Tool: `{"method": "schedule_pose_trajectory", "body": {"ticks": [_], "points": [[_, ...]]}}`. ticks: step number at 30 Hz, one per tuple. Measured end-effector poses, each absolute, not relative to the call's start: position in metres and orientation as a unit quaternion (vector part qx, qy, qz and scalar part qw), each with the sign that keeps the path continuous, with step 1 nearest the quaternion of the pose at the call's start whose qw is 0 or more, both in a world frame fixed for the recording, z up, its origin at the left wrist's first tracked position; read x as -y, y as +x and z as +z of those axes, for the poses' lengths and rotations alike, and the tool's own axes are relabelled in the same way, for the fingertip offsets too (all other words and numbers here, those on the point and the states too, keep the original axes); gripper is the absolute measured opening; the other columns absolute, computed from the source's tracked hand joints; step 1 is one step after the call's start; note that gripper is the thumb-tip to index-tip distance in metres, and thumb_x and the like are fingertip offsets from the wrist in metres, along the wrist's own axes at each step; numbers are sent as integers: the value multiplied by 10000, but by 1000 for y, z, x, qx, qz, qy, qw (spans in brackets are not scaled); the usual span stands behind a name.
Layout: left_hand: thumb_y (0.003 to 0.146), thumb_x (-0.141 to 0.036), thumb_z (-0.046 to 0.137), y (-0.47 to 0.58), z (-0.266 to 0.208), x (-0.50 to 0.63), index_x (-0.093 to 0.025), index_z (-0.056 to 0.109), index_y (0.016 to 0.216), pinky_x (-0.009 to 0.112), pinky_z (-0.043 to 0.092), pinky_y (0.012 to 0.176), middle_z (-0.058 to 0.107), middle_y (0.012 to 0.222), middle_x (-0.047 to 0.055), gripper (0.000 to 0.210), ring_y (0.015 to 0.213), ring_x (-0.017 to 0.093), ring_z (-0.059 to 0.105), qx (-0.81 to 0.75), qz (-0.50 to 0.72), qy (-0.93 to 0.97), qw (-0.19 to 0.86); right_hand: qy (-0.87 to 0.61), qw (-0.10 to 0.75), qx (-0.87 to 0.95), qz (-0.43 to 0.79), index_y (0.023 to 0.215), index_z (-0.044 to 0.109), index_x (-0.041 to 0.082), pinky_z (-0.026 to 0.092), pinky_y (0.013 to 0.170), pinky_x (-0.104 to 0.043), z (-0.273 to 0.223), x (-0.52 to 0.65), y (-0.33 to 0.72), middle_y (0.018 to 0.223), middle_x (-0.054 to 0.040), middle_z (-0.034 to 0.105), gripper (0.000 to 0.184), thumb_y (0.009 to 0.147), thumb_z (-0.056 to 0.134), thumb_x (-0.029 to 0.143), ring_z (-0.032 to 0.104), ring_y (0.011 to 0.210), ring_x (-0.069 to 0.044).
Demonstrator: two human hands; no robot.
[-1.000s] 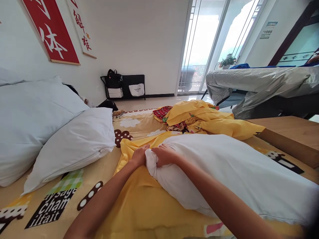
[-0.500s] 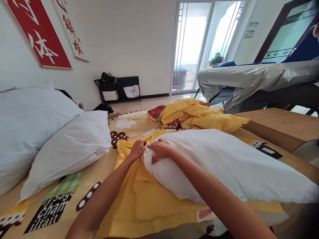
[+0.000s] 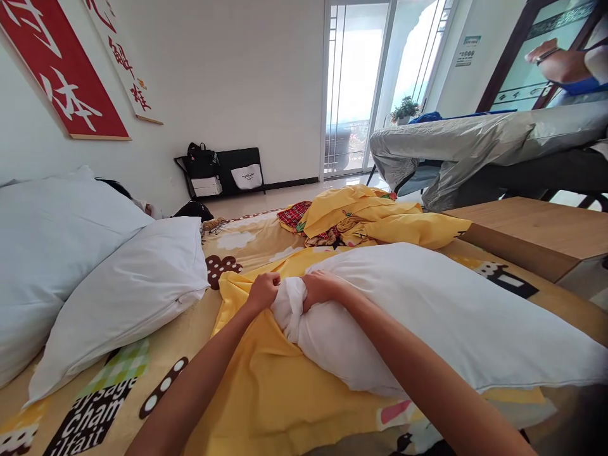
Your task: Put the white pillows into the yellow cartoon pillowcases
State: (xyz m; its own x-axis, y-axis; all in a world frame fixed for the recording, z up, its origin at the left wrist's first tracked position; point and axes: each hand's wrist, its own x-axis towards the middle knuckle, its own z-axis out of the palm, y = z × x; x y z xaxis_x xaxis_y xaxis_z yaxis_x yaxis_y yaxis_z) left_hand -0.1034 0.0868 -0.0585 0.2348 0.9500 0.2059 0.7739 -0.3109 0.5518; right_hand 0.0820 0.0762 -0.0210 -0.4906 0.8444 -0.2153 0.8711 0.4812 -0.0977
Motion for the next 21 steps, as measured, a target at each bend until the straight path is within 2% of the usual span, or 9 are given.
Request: {"method": "schedule_pose_trajectory", "body": {"ticks": [4,7,15,21], "points": [[675,-182,598,-90,-53,-103,-178,503,563,264,324,602,477,556,-22,147,595,136,451,-587,225,766,134,512,73,-852,-87,1062,699,119,499,779,-361,-21,-56,70,1053,-183,699,561,623,735,467,657,991,-336],[719,-182,606,-74,-47,-113,-167,550,615,267,372,651,547,621,-17,120,642,137,499,-576,217,776,140,510,81,-852,-85,1081,698,127,497,829,-380,-17,-49,58,1079,-180,693,524,632,729,395,638,1041,-340],[711,-166,559,-70,-37,-91,-176,553,632,245,311,588,517,582,-27,80,626,131,485,-556,286,764,160,576,112,-802,-115,1216,633,152,514,852,-363,-17,-76,58,1193,-157,660,733,597,782,515,627,1085,-307],[809,-210,489,-78,-36,-68,-170,546,769,234,372,597,566,658,-2,80,655,142,552,-573,301,741,182,612,62,-785,-71,1128,675,142,488,868,-398,-14,-70,37,1118,-180,679,550,611,794,289,621,1073,-328]]}}
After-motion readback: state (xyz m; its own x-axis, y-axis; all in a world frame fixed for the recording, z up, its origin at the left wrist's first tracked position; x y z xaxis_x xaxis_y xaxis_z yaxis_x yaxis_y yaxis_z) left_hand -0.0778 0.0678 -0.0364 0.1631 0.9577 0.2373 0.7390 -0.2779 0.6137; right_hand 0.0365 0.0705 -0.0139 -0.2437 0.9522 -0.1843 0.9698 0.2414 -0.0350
